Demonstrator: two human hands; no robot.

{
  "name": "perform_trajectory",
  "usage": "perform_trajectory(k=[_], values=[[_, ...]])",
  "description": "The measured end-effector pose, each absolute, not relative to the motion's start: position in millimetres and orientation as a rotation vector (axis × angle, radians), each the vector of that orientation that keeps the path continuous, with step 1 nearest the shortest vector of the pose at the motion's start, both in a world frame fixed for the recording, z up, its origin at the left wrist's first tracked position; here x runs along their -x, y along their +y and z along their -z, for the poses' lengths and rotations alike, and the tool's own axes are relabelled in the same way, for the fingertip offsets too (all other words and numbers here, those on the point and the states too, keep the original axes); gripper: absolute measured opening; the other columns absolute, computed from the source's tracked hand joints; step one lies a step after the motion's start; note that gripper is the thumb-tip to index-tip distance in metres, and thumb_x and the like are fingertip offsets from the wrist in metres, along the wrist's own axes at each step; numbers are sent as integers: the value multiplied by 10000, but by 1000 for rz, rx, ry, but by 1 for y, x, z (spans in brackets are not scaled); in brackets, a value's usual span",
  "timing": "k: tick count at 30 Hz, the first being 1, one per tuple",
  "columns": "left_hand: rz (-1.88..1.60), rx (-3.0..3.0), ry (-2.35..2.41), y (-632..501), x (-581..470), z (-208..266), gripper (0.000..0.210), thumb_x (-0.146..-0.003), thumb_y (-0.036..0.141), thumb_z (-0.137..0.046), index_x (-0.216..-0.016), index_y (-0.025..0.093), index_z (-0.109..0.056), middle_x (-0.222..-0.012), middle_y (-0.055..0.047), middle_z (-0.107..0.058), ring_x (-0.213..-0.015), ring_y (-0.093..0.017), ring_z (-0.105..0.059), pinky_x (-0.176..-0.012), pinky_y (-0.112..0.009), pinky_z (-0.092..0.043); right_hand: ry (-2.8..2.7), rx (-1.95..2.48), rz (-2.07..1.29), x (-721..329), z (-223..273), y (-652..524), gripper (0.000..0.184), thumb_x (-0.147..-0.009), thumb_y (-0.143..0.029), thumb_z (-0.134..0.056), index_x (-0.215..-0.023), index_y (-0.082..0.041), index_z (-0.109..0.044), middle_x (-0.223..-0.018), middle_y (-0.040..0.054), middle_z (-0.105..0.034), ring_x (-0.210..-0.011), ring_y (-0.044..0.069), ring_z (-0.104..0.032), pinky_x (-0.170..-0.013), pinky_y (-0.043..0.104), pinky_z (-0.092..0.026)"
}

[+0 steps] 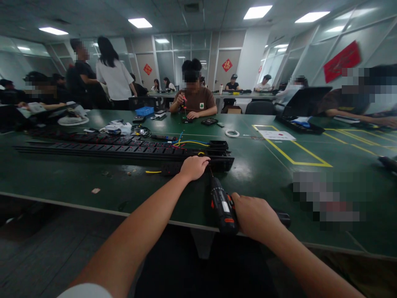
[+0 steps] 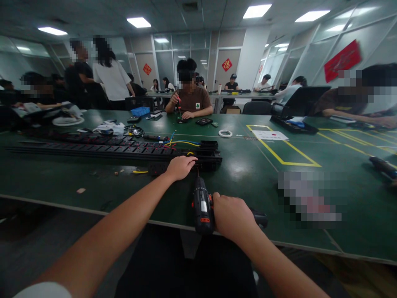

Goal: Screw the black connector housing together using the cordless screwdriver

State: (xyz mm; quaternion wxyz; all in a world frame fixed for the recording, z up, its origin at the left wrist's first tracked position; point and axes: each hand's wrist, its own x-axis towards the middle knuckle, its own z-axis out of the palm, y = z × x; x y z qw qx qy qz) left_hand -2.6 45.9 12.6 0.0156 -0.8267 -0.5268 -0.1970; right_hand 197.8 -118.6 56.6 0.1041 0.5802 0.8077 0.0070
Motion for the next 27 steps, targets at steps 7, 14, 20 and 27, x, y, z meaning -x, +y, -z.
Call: perform_trajectory(k=[7,14,20,27], values=[[603,2575,-1643,44,2,-14,387,-1037,379,-404,-1324,328,-659,-1194,-42,-730,-1089,-231,-672,-980,-352,-481,2367,-1736,-11,-198,-55,-117,236,-844,-143,-529,-1069,-154,-600,-948,160,-751,-862,328,-751,-668,348,-471],[633,2566,-1623,45,2,-13,381,-1034,380,-408,-1305,332,-672,-1166,-38,-737,-1059,-230,-680,-955,-353,-495,2399,-1715,0,-199,-54,-117,236,-835,-141,-546,-1064,-154,-600,-970,157,-751,-888,320,-749,-675,339,-467],[636,2566,-1593,49,3,-9,382,-1035,375,-401,-1308,330,-665,-1156,-39,-739,-1053,-235,-679,-953,-363,-492,2414,-1717,-12,-201,-53,-115,215,-835,-138,-521,-1033,-159,-601,-940,148,-754,-856,332,-753,-646,346,-466],[642,2561,-1585,50,3,-7,375,-1032,377,-410,-1301,331,-668,-1125,-38,-744,-1030,-233,-684,-932,-358,-498,2396,-1729,3,-199,-55,-116,199,-854,-132,-517,-1034,-162,-599,-939,152,-747,-871,326,-751,-656,342,-462]])
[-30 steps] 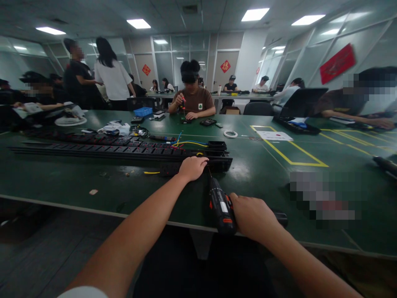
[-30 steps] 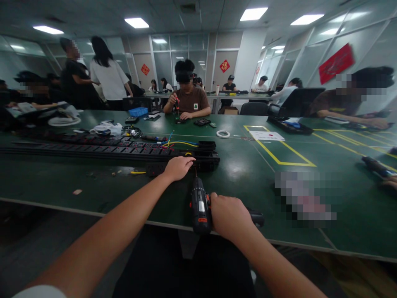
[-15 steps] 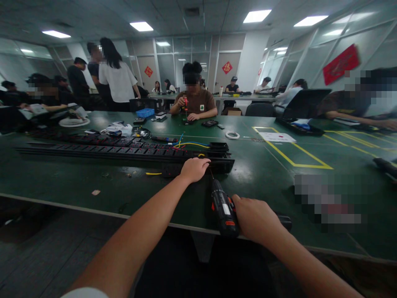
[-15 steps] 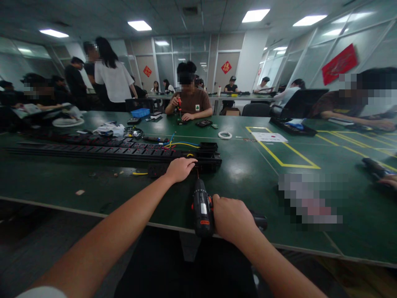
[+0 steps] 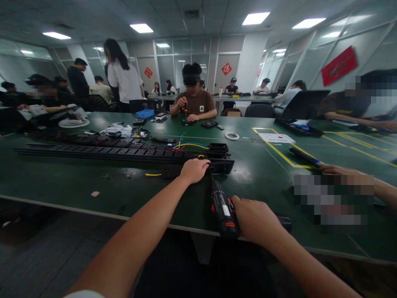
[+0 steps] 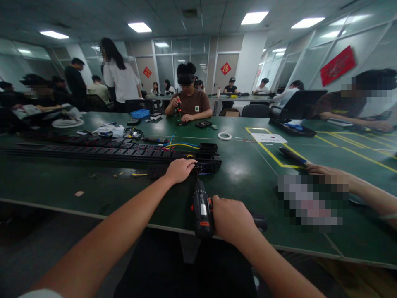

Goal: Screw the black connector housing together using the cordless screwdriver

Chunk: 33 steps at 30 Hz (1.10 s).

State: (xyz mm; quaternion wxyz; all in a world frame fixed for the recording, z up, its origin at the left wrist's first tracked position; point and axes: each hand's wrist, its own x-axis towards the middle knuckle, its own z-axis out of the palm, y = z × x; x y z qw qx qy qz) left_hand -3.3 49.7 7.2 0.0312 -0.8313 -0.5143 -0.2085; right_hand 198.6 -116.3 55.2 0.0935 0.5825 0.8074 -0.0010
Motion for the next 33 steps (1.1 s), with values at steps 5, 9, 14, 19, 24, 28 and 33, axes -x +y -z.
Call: perform_trajectory(k=[5,9,14,19,24,28,33], values=[[643,2560,-1592,49,3,-8,373,-1033,377,-412,-1297,330,-672,-1135,-38,-742,-1042,-232,-681,-947,-358,-492,2380,-1734,27,-198,-56,-116,209,-852,-147,-547,-1055,-161,-596,-966,155,-746,-890,311,-749,-686,335,-466],[638,2558,-1581,49,3,-8,373,-1033,381,-411,-1292,328,-673,-1130,-37,-745,-1031,-232,-686,-929,-353,-500,2383,-1735,38,-199,-55,-114,211,-864,-149,-527,-1060,-162,-604,-981,160,-750,-902,313,-750,-687,338,-469],[615,2553,-1599,49,2,-9,372,-1033,377,-416,-1302,337,-669,-1144,-35,-743,-1043,-228,-684,-936,-349,-496,2404,-1726,17,-200,-55,-114,216,-846,-130,-507,-1031,-165,-612,-953,152,-761,-885,337,-755,-661,359,-472],[628,2554,-1586,49,2,-10,373,-1030,378,-418,-1302,333,-669,-1138,-43,-743,-1032,-233,-687,-923,-350,-499,2395,-1729,13,-199,-56,-116,221,-843,-131,-516,-1041,-163,-608,-954,153,-763,-884,332,-759,-664,352,-478],[632,2555,-1598,49,2,-10,371,-1029,374,-419,-1296,331,-673,-1119,-38,-747,-1023,-226,-689,-919,-341,-501,2394,-1724,-3,-200,-54,-116,234,-845,-133,-520,-1063,-158,-600,-982,165,-756,-901,337,-755,-677,363,-487],[644,2555,-1587,48,1,-11,370,-1029,377,-419,-1291,328,-676,-1113,-39,-747,-1014,-227,-690,-916,-344,-506,2389,-1716,9,-200,-55,-117,239,-841,-122,-527,-1067,-152,-597,-993,165,-752,-911,332,-753,-685,362,-488],[637,2552,-1591,47,1,-12,365,-1026,374,-427,-1289,328,-675,-1113,-39,-747,-1013,-227,-691,-923,-349,-505,2385,-1730,-1,-199,-55,-117,207,-856,-128,-520,-1047,-148,-596,-980,158,-756,-901,311,-755,-674,333,-472]])
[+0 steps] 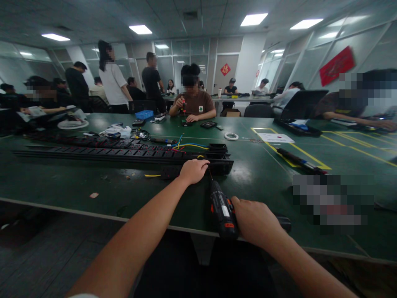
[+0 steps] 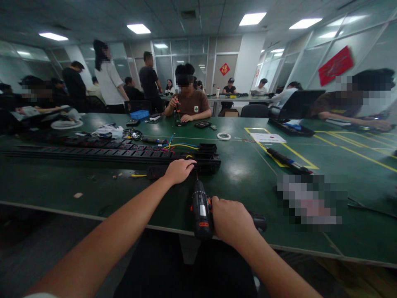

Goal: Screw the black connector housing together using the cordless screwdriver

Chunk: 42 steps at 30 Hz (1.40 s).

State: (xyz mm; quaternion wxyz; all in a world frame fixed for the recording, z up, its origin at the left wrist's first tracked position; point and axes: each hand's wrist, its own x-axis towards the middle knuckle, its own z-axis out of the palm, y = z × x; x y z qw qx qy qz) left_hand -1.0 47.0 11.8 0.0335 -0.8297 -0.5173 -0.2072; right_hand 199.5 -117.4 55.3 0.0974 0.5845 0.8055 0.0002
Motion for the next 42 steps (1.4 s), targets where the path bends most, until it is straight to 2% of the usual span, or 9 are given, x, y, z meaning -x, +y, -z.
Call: perform_trajectory(k=[23,42], values=[[609,2560,-1604,46,2,-12,376,-1033,374,-410,-1311,332,-658,-1142,-39,-739,-1049,-227,-682,-963,-353,-490,2385,-1742,33,-198,-56,-117,238,-840,-117,-523,-1064,-157,-593,-982,155,-753,-920,330,-749,-688,356,-482],[612,2565,-1620,45,2,-12,367,-1028,379,-428,-1304,330,-664,-1146,-44,-738,-1050,-222,-678,-949,-347,-492,2389,-1737,27,-198,-57,-117,181,-861,-130,-526,-1025,-161,-597,-946,152,-753,-875,315,-755,-674,343,-471]])
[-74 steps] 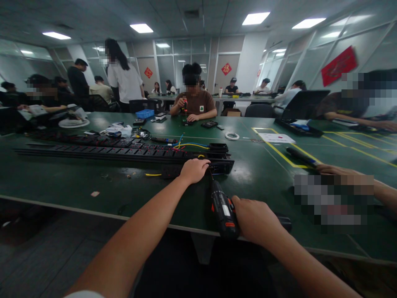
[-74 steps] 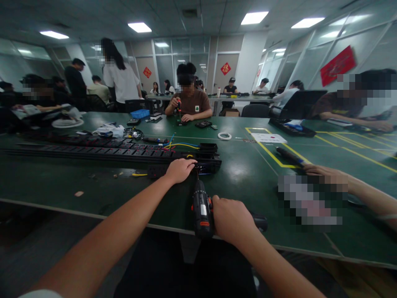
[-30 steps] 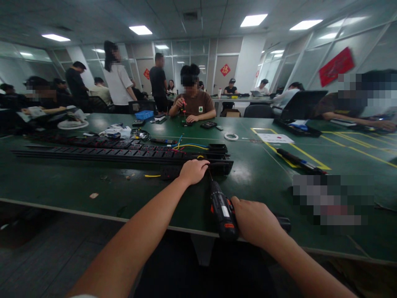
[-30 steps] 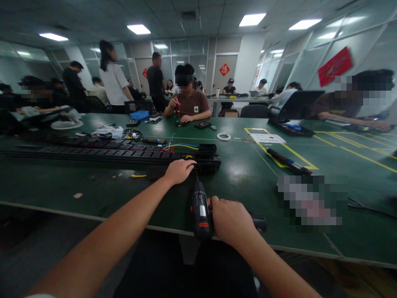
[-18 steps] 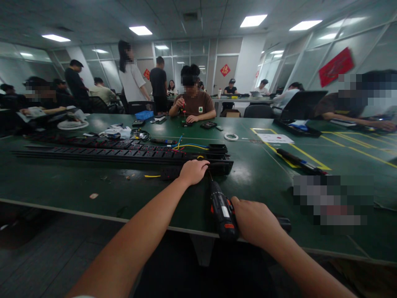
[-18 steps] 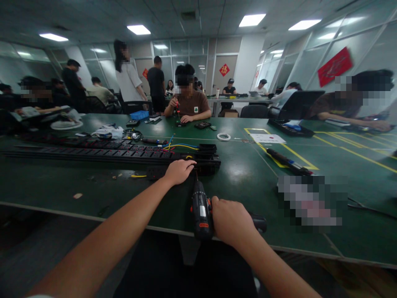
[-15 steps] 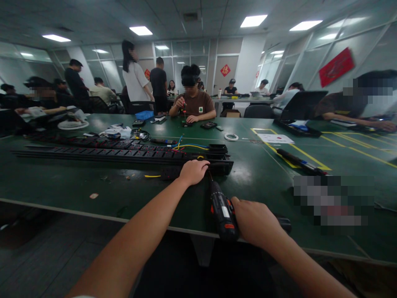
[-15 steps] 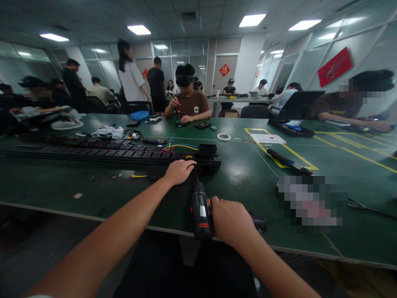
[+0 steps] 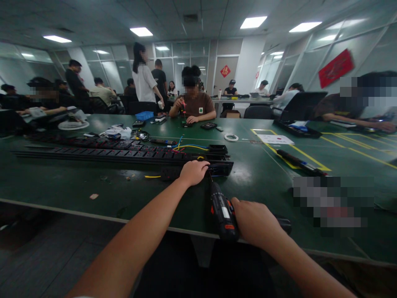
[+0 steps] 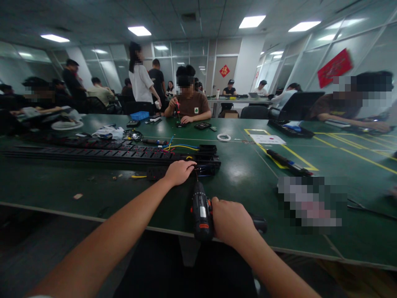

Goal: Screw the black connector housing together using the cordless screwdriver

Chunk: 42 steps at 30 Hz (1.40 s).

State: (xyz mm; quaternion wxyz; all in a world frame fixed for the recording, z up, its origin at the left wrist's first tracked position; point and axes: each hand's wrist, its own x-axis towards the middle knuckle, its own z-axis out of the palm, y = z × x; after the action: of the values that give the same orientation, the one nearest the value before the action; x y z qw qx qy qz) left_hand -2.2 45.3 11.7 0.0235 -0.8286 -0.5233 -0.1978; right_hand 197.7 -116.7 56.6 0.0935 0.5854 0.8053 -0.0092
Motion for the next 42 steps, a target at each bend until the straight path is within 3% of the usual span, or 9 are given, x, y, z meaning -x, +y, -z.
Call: perform_trajectory(k=[42], values=[[636,2556,-1591,45,2,-13,361,-1027,376,-427,-1289,332,-671,-1124,-42,-744,-1026,-228,-688,-922,-353,-502,2395,-1748,7,-199,-56,-118,224,-854,-116,-506,-1055,-156,-595,-980,157,-758,-904,327,-755,-689,352,-484]])
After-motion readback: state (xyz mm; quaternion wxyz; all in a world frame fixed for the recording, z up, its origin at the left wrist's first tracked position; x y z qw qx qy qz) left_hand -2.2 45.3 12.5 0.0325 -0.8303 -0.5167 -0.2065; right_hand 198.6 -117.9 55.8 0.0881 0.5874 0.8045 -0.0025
